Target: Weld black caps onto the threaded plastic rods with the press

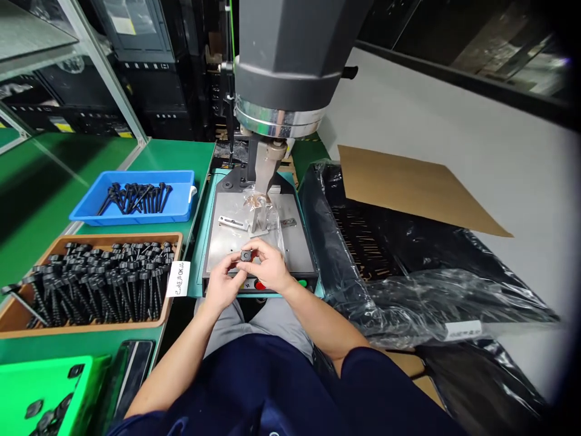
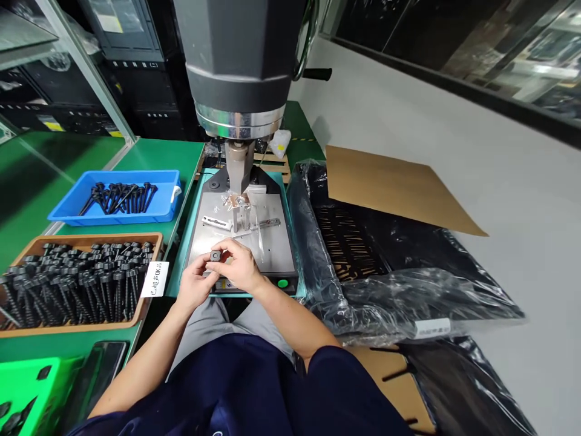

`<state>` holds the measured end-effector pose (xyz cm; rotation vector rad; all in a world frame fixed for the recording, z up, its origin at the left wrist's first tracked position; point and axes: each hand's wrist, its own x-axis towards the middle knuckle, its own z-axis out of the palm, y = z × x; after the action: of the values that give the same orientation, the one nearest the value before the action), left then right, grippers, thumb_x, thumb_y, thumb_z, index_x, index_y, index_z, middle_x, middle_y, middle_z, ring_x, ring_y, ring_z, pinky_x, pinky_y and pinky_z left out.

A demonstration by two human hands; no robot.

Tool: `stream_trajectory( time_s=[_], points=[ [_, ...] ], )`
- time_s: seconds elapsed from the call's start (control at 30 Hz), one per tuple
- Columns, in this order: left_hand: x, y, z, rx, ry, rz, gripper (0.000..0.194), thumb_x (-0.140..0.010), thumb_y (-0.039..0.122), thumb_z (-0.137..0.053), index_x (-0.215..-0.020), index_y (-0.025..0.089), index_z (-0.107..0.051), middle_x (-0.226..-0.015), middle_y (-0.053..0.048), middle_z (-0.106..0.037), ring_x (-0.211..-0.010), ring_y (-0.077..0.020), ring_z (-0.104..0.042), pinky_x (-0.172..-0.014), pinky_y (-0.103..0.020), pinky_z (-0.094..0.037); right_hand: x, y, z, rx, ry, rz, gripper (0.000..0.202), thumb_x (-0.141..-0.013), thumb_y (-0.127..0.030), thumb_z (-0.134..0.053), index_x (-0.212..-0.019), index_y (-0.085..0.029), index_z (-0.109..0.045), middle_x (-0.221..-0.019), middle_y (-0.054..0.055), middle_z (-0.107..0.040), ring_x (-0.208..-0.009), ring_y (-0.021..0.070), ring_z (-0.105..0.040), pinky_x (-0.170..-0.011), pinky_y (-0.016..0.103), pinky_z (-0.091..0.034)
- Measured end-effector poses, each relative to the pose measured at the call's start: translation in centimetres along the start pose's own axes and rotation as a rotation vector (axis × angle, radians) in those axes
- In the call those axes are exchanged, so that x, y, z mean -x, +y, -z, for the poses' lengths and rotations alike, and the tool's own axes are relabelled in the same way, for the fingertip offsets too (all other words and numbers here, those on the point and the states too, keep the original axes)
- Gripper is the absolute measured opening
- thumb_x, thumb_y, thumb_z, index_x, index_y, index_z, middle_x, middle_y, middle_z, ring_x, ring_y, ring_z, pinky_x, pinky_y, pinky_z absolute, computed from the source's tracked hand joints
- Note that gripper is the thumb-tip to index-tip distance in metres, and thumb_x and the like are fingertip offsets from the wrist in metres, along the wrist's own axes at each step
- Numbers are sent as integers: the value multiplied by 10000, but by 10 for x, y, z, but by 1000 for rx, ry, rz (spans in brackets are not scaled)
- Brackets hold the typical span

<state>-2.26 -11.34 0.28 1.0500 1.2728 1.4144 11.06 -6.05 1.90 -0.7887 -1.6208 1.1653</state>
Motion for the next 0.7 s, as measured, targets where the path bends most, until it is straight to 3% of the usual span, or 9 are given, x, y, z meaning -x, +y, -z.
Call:
stream_trajectory(
  time_s=[0.17, 0.33, 0.43, 0.53, 0.7],
  points=[
    [6, 5, 5, -120, 15, -42, 148, -676, 174, -771, -815, 219, -748, -850, -61, -695, -835, -221, -620, -847, -337, -497, 2, 1, -5, -132, -34, -48, 391, -688, -390, -799, -999, -213, -639, -938, 34, -638, -801, 171, -618, -707, 300, -535],
    [30, 23, 40, -140, 188, -31, 129, -644, 197, -803, -755, 222, -741, -847, -65, -680, -826, -221, -615, -805, -318, -490, 9, 4, 0, -246, -41, -178, 541, -675, -465, -811, -1117, -235, -600, -1048, 86, -667, -893, 206, -646, -728, 331, -561],
    [48, 39, 81, -287, 441, -114, 95, -672, 247, -783, -751, 224, -735, -879, -63, -671, -853, -218, -609, -785, -304, -486, 12, 14, 0, -267, -82, -247, 460, -703, -480, -792, -1046, -224, -623, -927, 71, -695, -814, 193, -665, -744, 352, -568],
    [66, 53, 134, -505, 716, -143, 156, -711, 315, -739, -828, 212, -738, -895, -59, -674, -831, -209, -611, -772, -298, -482, 15, 24, -7, -269, -148, -291, 422, -710, -478, -791, -1009, -218, -645, -867, 67, -704, -764, 191, -673, -737, 367, -575],
    [83, 76, 226, -916, 997, 66, 289, -758, 356, -643, -958, 166, -729, -897, -61, -722, -814, -215, -641, -815, -319, -485, 21, 31, -14, -251, -212, -308, 436, -713, -518, -779, -1002, -214, -664, -861, 84, -712, -754, 210, -680, -722, 398, -585]
  ],
)
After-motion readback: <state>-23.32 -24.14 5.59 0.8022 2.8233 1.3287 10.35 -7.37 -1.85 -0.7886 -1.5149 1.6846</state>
